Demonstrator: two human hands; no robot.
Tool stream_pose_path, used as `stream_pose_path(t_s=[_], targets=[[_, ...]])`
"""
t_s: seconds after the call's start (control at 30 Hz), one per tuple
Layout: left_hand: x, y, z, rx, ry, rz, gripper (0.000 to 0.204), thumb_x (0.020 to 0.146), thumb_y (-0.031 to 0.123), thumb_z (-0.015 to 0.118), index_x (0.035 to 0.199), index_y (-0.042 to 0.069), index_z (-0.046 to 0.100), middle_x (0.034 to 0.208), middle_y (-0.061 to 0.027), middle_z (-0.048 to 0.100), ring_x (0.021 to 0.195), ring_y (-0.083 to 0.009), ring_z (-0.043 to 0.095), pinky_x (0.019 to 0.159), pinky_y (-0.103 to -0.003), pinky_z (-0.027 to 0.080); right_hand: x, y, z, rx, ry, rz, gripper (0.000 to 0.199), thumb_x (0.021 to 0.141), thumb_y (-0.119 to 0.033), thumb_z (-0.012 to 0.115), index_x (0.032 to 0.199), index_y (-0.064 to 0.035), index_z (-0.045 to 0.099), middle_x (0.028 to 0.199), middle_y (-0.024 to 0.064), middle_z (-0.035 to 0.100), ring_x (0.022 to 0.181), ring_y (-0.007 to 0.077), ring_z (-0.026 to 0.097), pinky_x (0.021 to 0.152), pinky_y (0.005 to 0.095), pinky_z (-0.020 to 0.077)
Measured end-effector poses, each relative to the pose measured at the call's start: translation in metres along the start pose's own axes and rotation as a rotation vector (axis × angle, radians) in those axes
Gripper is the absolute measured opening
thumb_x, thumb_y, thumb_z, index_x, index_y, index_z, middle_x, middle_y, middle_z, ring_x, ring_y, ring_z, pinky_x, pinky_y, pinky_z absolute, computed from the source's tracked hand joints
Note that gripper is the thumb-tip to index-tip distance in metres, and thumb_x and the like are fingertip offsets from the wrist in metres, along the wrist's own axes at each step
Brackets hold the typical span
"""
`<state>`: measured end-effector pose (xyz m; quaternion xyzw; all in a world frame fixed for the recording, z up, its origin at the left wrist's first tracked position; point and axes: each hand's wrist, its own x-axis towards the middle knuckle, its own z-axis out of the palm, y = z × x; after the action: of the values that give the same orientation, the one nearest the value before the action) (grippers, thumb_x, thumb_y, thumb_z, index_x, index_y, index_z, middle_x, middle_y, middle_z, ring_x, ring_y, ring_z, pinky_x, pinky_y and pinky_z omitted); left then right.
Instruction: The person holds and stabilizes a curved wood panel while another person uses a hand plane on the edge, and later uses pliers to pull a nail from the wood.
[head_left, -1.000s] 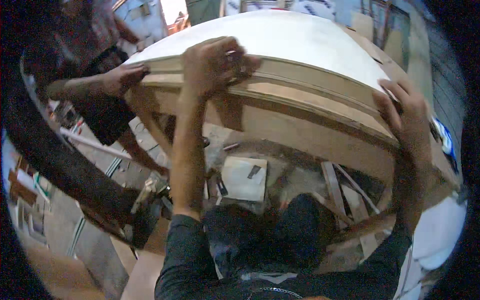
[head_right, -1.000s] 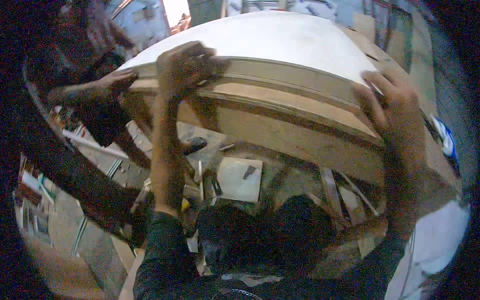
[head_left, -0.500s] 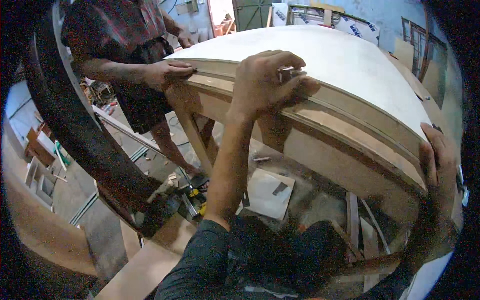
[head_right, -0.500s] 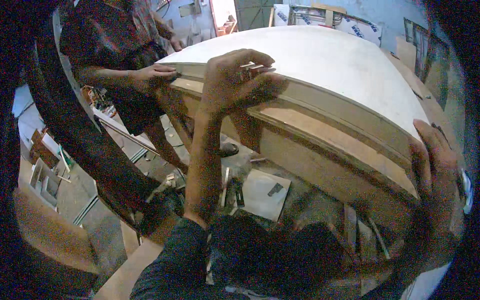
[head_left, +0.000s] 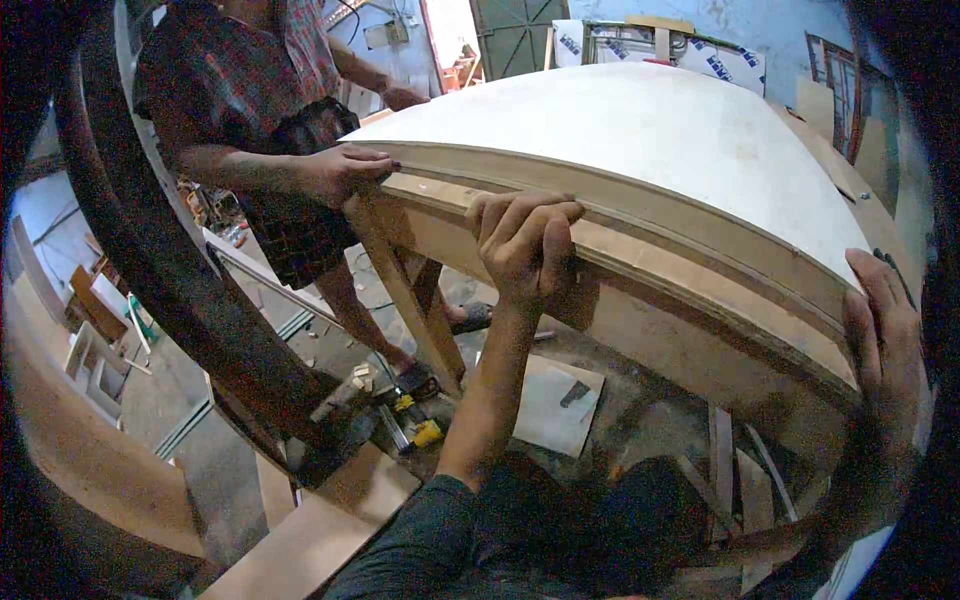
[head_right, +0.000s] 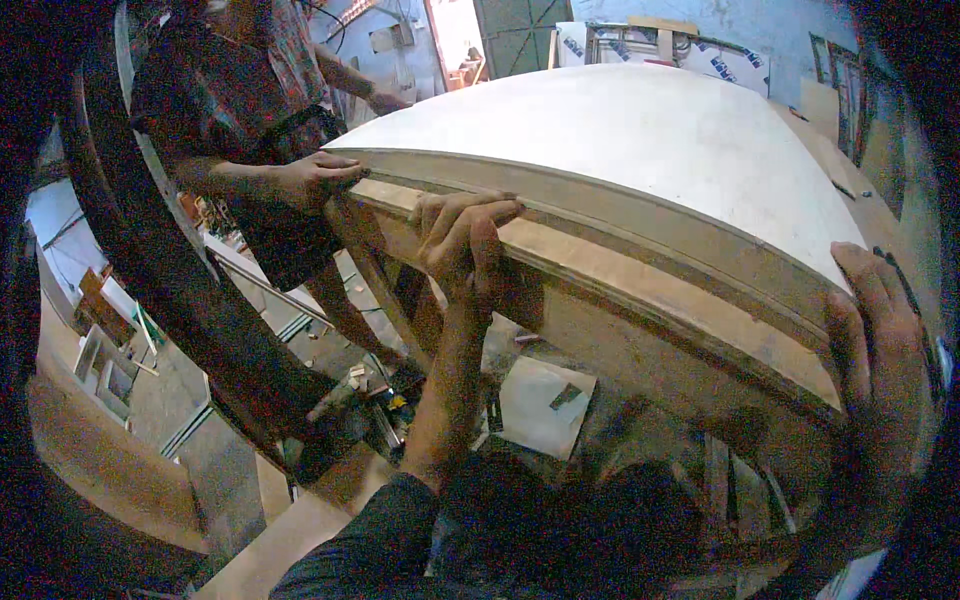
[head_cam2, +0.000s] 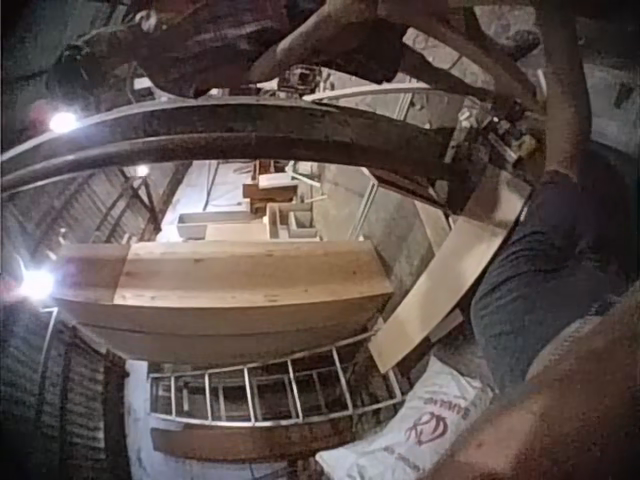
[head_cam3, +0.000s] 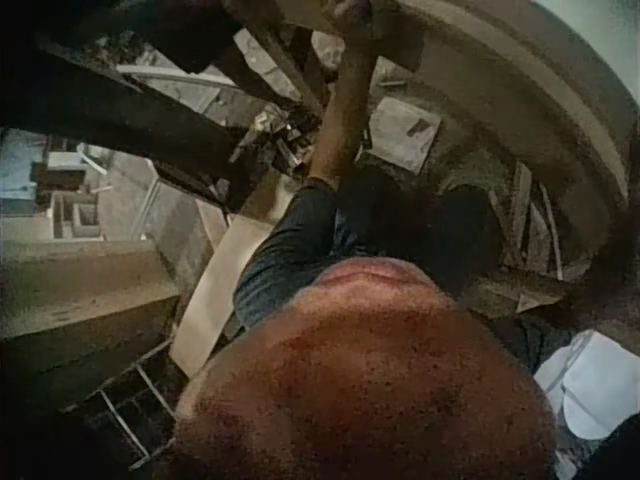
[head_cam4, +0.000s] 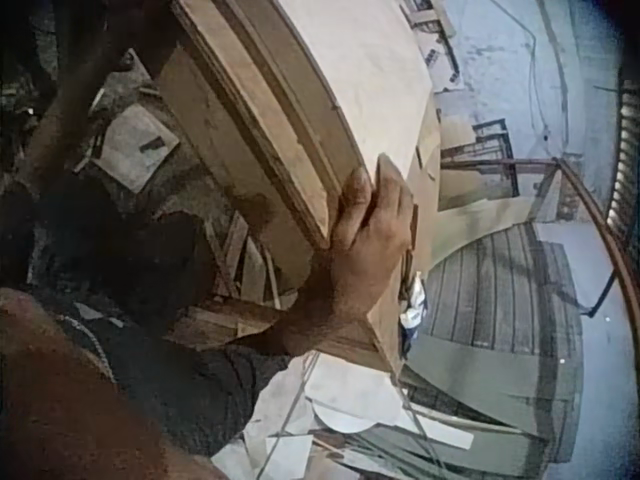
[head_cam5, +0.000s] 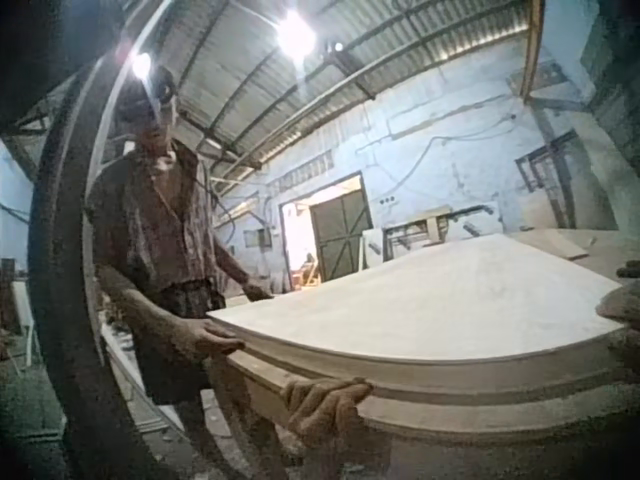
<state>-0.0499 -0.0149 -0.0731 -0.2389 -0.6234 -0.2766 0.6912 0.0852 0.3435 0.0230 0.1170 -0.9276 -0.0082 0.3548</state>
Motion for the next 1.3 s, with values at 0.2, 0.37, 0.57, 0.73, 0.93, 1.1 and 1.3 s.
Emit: stream_pose_path(t_s=[0.2, 0.37, 0.57, 0.73, 0.93, 1.1, 1.3], targets=[[0.003, 0.005, -0.010, 0.027, -0.075, -0.009, 0.022, 0.097, 0.023, 0.058, 0.087, 0.012, 0.076, 0.092, -0.0020, 0.073, 0.085, -0.0210, 0.061, 0.089, -0.038, 0.037, -0.003, -0.002, 0.000, 0.079, 0.032, 0.010, 0.037, 0.104, -0.025, 0.046, 0.129, 0.0002, 0.056, 0.127, 0.0248, 0.059, 0.121, 0.0393, 0.058, 0.105, 0.0425, 0.0427], [0.005, 0.006, -0.014, 0.009, -0.094, 0.010, 0.022, 0.097, 0.023, 0.058, 0.089, 0.012, 0.076, 0.090, -0.0033, 0.073, 0.085, -0.0222, 0.061, 0.088, -0.039, 0.038, -0.004, 0.001, -0.002, 0.082, 0.035, -0.050, 0.035, 0.105, -0.023, 0.046, 0.130, -0.0006, 0.056, 0.127, 0.0233, 0.059, 0.120, 0.0373, 0.058, 0.105, 0.0411, 0.0429], [0.002, 0.000, -0.010, -0.005, -0.070, 0.034, 0.022, 0.096, 0.022, 0.057, 0.090, 0.011, 0.076, 0.089, -0.0038, 0.073, 0.085, -0.0225, 0.062, 0.089, -0.039, 0.038, -0.004, 0.001, 0.002, 0.161, 0.017, -0.004, 0.035, 0.105, -0.021, 0.046, 0.130, -0.0003, 0.056, 0.127, 0.0222, 0.059, 0.119, 0.0358, 0.058, 0.104, 0.0393, 0.0432], [0.000, -0.003, -0.009, -0.013, -0.074, 0.031, 0.023, 0.097, 0.023, 0.056, 0.092, 0.011, 0.076, 0.090, -0.0040, 0.073, 0.085, -0.0220, 0.062, 0.090, -0.039, 0.038, -0.005, -0.001, 0.002, 0.128, 0.072, 0.009, 0.035, 0.104, -0.022, 0.046, 0.129, 0.0002, 0.056, 0.126, 0.0222, 0.059, 0.119, 0.0349, 0.058, 0.105, 0.0392, 0.0428], [0.003, 0.003, -0.016, -0.015, -0.128, 0.004, 0.023, 0.097, 0.022, 0.056, 0.094, 0.011, 0.076, 0.092, -0.0050, 0.073, 0.086, -0.0222, 0.062, 0.090, -0.039, 0.039, -0.007, -0.011, 0.000, 0.162, 0.092, 0.062, 0.035, 0.104, -0.023, 0.047, 0.129, -0.0012, 0.058, 0.128, 0.0209, 0.059, 0.121, 0.0341, 0.058, 0.106, 0.0396, 0.0415], [0.006, 0.006, -0.021, -0.012, -0.154, 0.000, 0.022, 0.097, 0.020, 0.056, 0.095, 0.010, 0.076, 0.093, -0.0058, 0.073, 0.086, -0.0229, 0.062, 0.088, -0.038, 0.040, -0.009, -0.007, 0.000, 0.072, 0.073, 0.032, 0.036, 0.104, -0.023, 0.046, 0.129, 0.0014, 0.057, 0.123, 0.0211, 0.060, 0.118, 0.0319, 0.058, 0.103, 0.0387, 0.0423], [0.004, 0.005, -0.019, -0.008, -0.153, 0.000, 0.021, 0.096, 0.019, 0.057, 0.095, 0.010, 0.076, 0.093, -0.0056, 0.073, 0.087, -0.0228, 0.062, 0.090, -0.039, 0.039, -0.002, 0.002, 0.003, 0.203, 0.026, -0.002, 0.037, 0.104, -0.024, 0.045, 0.127, 0.0022, 0.057, 0.119, 0.0211, 0.061, 0.115, 0.0333, 0.059, 0.102, 0.0384, 0.0422]])
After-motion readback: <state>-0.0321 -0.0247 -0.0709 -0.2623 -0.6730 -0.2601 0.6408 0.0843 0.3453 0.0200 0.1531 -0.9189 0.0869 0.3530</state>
